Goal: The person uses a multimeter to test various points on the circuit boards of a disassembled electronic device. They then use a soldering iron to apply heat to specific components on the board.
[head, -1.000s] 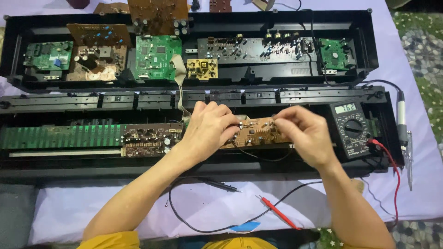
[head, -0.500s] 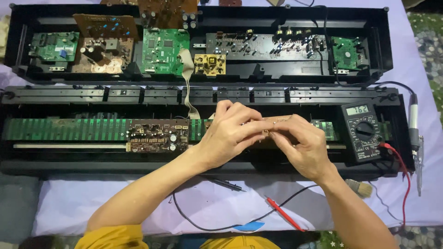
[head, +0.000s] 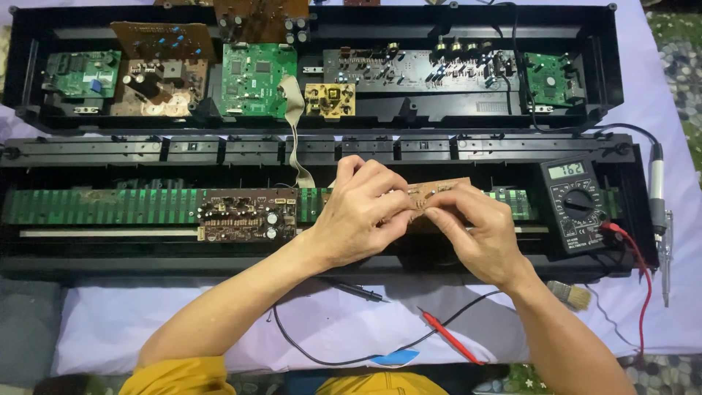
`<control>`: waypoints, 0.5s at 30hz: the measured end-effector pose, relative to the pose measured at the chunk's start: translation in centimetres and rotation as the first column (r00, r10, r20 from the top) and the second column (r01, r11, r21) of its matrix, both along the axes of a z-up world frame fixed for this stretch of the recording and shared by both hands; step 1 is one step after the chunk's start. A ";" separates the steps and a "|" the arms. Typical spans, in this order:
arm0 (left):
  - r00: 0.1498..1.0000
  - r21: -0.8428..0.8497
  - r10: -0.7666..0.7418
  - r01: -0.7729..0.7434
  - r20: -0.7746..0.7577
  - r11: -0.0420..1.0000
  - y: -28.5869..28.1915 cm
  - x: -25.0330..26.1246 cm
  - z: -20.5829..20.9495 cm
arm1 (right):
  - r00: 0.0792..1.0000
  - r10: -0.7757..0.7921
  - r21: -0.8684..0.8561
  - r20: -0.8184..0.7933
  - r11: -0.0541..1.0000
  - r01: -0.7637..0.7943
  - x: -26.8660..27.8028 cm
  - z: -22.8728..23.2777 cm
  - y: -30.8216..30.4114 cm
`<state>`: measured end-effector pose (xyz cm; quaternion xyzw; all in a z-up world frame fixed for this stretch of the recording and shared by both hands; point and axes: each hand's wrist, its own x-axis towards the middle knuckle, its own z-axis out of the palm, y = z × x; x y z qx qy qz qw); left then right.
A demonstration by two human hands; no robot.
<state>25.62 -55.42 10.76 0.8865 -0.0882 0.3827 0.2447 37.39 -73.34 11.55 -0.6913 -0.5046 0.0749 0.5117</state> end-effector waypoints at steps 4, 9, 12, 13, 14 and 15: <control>1.000 -0.043 -0.008 0.006 -0.031 0.999 -0.1 -0.2 0.4 | 1.000 -0.021 -0.004 -0.011 1.000 0.021 0.0 -0.6 -0.1; 0.998 -0.097 0.010 -0.016 -0.058 0.995 0.0 -0.2 0.6 | 1.000 -0.024 0.012 -0.017 1.000 0.025 0.2 -0.3 -0.2; 1.000 -0.011 -0.005 0.005 0.007 1.000 -0.3 -0.2 0.7 | 1.000 0.002 0.040 -0.023 0.999 -0.001 -0.2 0.1 0.0; 1.000 -0.010 -0.022 0.022 0.006 1.000 -0.4 -0.3 0.7 | 1.000 0.008 0.040 -0.016 0.999 -0.008 -0.3 0.2 0.1; 0.999 -0.009 -0.039 0.039 0.005 0.999 -0.6 -0.4 0.6 | 1.000 0.015 0.041 -0.010 0.999 -0.014 -0.4 0.3 0.1; 0.999 -0.010 -0.036 0.036 0.005 0.999 -0.6 -0.3 0.4 | 1.000 0.018 0.040 -0.009 0.999 -0.018 -0.5 0.3 0.1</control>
